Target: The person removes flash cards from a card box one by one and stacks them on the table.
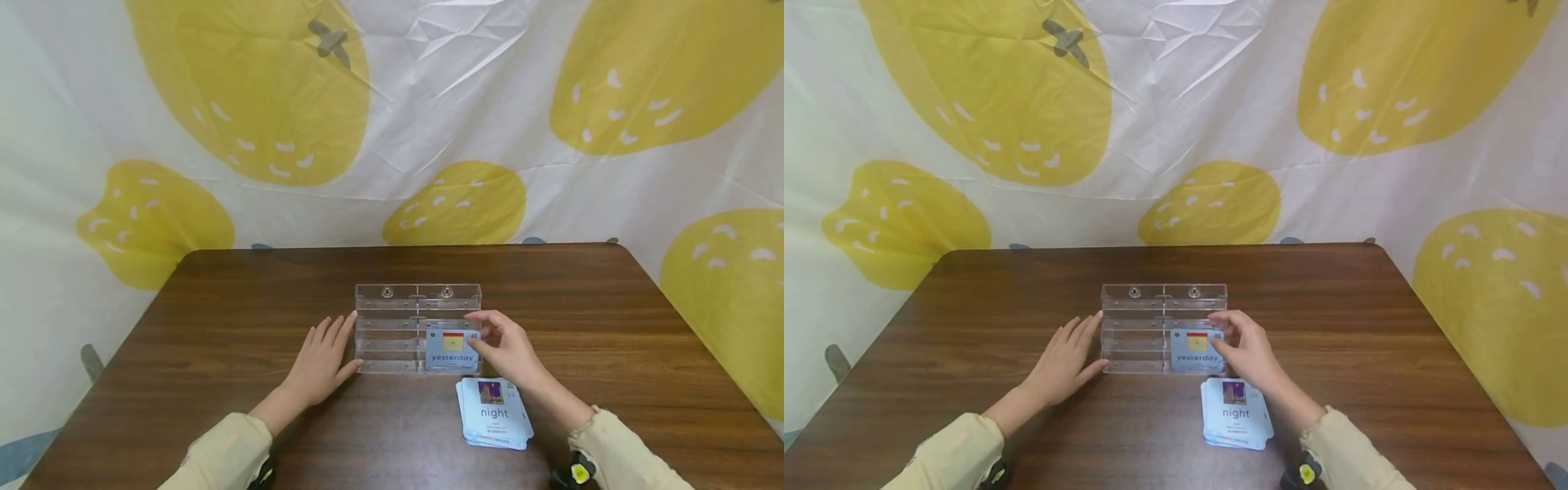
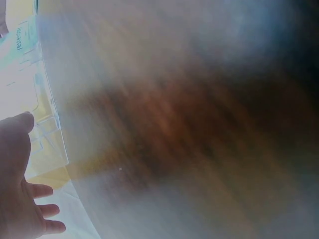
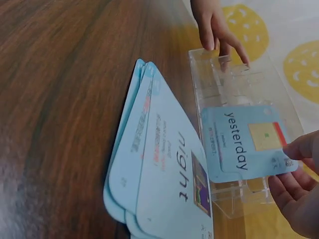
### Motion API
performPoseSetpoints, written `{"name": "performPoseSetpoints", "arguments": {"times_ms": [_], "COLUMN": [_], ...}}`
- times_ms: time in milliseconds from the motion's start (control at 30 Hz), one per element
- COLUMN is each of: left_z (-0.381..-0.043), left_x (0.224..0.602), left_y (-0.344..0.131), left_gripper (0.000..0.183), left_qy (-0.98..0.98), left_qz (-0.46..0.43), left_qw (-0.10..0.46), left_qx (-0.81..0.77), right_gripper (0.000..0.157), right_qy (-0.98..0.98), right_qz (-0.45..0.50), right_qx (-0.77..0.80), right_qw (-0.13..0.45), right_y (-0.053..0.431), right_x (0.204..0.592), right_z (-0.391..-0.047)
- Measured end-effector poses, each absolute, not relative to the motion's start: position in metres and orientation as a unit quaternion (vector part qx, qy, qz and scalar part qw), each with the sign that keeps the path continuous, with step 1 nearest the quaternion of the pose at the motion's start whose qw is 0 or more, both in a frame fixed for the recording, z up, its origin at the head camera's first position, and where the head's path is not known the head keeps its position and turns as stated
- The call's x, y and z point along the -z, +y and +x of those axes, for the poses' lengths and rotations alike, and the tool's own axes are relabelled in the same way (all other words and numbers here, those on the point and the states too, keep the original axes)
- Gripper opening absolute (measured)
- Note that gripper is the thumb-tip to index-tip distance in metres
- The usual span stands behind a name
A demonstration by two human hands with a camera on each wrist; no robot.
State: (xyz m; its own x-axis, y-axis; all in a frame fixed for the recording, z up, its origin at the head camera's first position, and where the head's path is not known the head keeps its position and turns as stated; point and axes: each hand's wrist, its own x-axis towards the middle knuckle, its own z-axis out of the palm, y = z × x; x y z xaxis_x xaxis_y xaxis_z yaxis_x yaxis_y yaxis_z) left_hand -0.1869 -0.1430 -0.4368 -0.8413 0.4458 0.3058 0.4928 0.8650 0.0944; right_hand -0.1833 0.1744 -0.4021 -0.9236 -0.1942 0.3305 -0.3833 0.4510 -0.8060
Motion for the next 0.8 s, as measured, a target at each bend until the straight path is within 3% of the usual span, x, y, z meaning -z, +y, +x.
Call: {"name": "performPoseSetpoints", "arguments": {"times_ms": [367, 800], "left_z": [-0.187, -0.187], "left_x": [0.437, 0.436], "left_y": [-0.142, -0.142], "left_gripper": [0.075, 0.076], "left_qy": [-0.955, -0.958], "left_qz": [-0.245, -0.24], "left_qw": [0.143, 0.131], "left_qx": [0.085, 0.087], "right_gripper": [0.016, 0.016], "right_qy": [-0.86, -0.842], "right_qz": [0.188, 0.197], "right_qx": [-0.475, -0.502], "right_qw": [0.017, 0.02], "right_y": [0.183, 0.187], "right_x": [0.408, 0.404], "right_z": [-0.181, -0.182]}}
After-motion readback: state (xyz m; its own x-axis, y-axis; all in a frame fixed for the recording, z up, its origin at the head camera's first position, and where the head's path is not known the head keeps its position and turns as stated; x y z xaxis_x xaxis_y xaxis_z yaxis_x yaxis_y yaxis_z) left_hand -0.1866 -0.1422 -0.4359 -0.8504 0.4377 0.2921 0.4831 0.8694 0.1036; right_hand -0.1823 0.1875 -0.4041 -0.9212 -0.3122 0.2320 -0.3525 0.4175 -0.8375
